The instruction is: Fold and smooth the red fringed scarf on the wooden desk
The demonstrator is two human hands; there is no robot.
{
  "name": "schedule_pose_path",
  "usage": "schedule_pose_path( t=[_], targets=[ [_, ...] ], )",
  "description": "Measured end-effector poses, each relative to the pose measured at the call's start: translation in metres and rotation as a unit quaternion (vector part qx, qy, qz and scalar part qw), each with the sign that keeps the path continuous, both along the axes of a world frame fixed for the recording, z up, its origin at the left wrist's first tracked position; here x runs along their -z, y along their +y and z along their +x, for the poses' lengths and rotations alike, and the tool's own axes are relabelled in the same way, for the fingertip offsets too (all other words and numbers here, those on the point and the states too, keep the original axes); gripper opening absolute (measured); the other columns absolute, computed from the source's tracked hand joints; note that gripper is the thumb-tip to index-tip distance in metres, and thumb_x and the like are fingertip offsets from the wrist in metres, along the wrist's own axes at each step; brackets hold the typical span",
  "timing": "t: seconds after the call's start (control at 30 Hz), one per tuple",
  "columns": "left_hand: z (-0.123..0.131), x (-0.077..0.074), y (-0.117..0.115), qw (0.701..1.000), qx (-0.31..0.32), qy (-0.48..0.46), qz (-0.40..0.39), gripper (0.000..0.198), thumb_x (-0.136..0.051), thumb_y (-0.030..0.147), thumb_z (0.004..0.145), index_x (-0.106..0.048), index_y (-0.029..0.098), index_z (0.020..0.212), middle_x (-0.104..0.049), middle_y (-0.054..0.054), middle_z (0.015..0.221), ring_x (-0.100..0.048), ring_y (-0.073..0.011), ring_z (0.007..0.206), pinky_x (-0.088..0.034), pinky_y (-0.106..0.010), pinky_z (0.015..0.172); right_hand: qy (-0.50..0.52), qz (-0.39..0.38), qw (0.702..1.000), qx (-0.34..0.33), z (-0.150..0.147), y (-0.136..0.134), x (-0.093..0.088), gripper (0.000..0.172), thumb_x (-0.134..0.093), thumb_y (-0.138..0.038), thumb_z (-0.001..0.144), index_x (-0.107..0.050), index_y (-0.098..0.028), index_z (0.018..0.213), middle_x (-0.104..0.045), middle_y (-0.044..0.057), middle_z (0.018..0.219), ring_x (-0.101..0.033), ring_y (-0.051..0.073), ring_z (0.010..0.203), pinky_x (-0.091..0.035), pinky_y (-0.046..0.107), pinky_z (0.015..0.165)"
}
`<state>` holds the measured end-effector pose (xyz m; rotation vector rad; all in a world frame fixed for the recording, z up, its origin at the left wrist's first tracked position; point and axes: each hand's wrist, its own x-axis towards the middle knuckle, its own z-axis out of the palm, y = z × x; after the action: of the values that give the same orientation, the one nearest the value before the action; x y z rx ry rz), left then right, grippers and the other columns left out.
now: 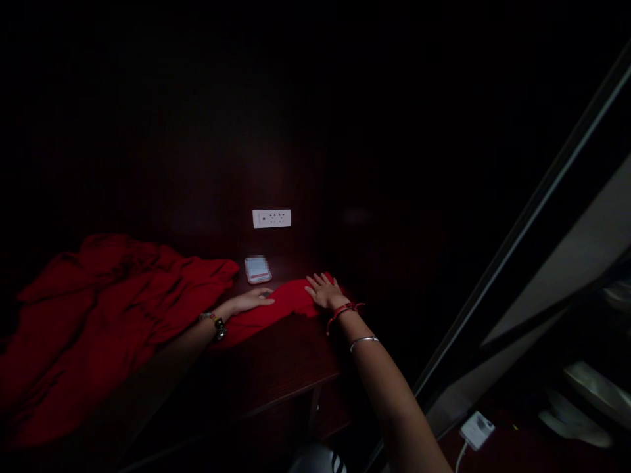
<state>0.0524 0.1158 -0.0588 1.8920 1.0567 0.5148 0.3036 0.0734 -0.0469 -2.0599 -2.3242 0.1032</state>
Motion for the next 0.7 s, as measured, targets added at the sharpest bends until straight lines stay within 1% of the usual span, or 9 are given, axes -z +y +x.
schedule_pose_path(
  t=[0.13,0.2,0.27,0.37,0.43,0.53,0.6,0.63,0.7],
  targets=[
    [-0.036,-0.01,-0.002,0.999,0.027,0.047,-0.005,0.045,-0.062,0.047,0.056,-0.058,0.019,0.091,-0.061,-0.002,0.093,-0.053,-0.0182,0.088,-0.039,-0.025,0.078,-0.016,0.001,1.0,-0.003,-0.007,0.001,0.0,0.055,-0.013,-0.051,0.085,-0.014,-0.026,0.135,-0.013,0.004,0.141,-0.007,0.022,0.128,-0.008,0.051,0.099],
    [-0.053,-0.015,-0.008,0.996,0.046,0.077,0.007,0.047,-0.06,0.047,0.059,-0.057,0.019,0.096,-0.061,-0.002,0.088,-0.053,-0.0169,0.082,-0.04,-0.024,0.074,-0.018,0.006,1.0,-0.006,-0.01,0.0,-0.002,0.055,-0.013,-0.051,0.085,-0.015,-0.026,0.134,-0.014,0.004,0.141,-0.007,0.022,0.128,-0.007,0.051,0.099],
    [-0.069,-0.019,-0.019,0.99,0.056,0.11,0.071,0.054,-0.056,0.047,0.065,-0.05,0.018,0.11,-0.06,-0.003,0.088,-0.053,-0.0162,0.08,-0.041,-0.024,0.073,-0.016,0.012,1.0,-0.004,-0.012,0.0,-0.003,0.055,-0.014,-0.051,0.086,-0.016,-0.026,0.134,-0.015,0.004,0.141,-0.007,0.022,0.128,-0.007,0.051,0.099],
    [-0.089,-0.017,-0.046,0.96,0.063,0.141,0.235,0.059,-0.052,0.045,0.071,-0.037,0.019,0.122,-0.051,-0.007,0.107,-0.049,-0.0181,0.094,-0.038,-0.028,0.083,-0.015,0.019,1.0,0.001,-0.011,-0.002,-0.005,0.054,-0.015,-0.05,0.086,-0.018,-0.025,0.134,-0.017,0.005,0.14,-0.009,0.022,0.128,-0.008,0.052,0.098],
    [-0.101,-0.012,-0.064,0.933,0.074,0.161,0.314,0.057,-0.053,0.042,0.072,-0.037,0.021,0.123,-0.041,-0.007,0.12,-0.042,-0.0197,0.106,-0.033,-0.03,0.09,-0.018,0.041,0.999,-0.001,-0.012,-0.004,-0.008,0.053,-0.018,-0.048,0.086,-0.022,-0.023,0.133,-0.02,0.007,0.139,-0.012,0.023,0.127,-0.009,0.053,0.097],
    [-0.114,-0.005,-0.081,0.909,0.056,0.196,0.364,0.044,-0.051,0.035,0.075,-0.044,0.023,0.118,-0.04,-0.006,0.12,-0.041,-0.0201,0.107,-0.032,-0.032,0.092,-0.022,0.134,0.991,-0.019,-0.026,-0.012,-0.017,0.049,-0.027,-0.041,0.087,-0.031,-0.018,0.13,-0.028,0.01,0.136,-0.015,0.025,0.126,-0.006,0.053,0.098],
    [-0.118,-0.002,-0.086,0.906,0.035,0.201,0.37,0.038,-0.048,0.03,0.078,-0.046,0.022,0.115,-0.044,-0.006,0.115,-0.044,-0.0191,0.104,-0.034,-0.031,0.091,-0.008,0.21,0.976,-0.062,-0.046,-0.022,-0.023,0.044,-0.032,-0.033,0.086,-0.037,-0.015,0.126,-0.034,0.012,0.132,-0.018,0.024,0.125,-0.006,0.051,0.099],
    [-0.118,-0.002,-0.087,0.907,0.029,0.198,0.37,0.037,-0.046,0.028,0.078,-0.046,0.022,0.114,-0.045,-0.005,0.113,-0.045,-0.0185,0.102,-0.034,-0.031,0.091,0.005,0.236,0.967,-0.1,-0.06,-0.028,-0.025,0.042,-0.034,-0.03,0.086,-0.04,-0.014,0.124,-0.038,0.012,0.13,-0.022,0.023,0.124,-0.007,0.048,0.1],
    [-0.117,-0.002,-0.088,0.907,0.018,0.191,0.374,0.036,-0.044,0.025,0.079,-0.045,0.022,0.115,-0.048,-0.005,0.111,-0.045,-0.0179,0.101,-0.035,-0.03,0.09,0.034,0.243,0.947,-0.205,-0.088,-0.039,-0.027,0.037,-0.038,-0.026,0.084,-0.045,-0.015,0.119,-0.045,0.011,0.123,-0.033,0.02,0.118,-0.015,0.042,0.101]
  ],
)
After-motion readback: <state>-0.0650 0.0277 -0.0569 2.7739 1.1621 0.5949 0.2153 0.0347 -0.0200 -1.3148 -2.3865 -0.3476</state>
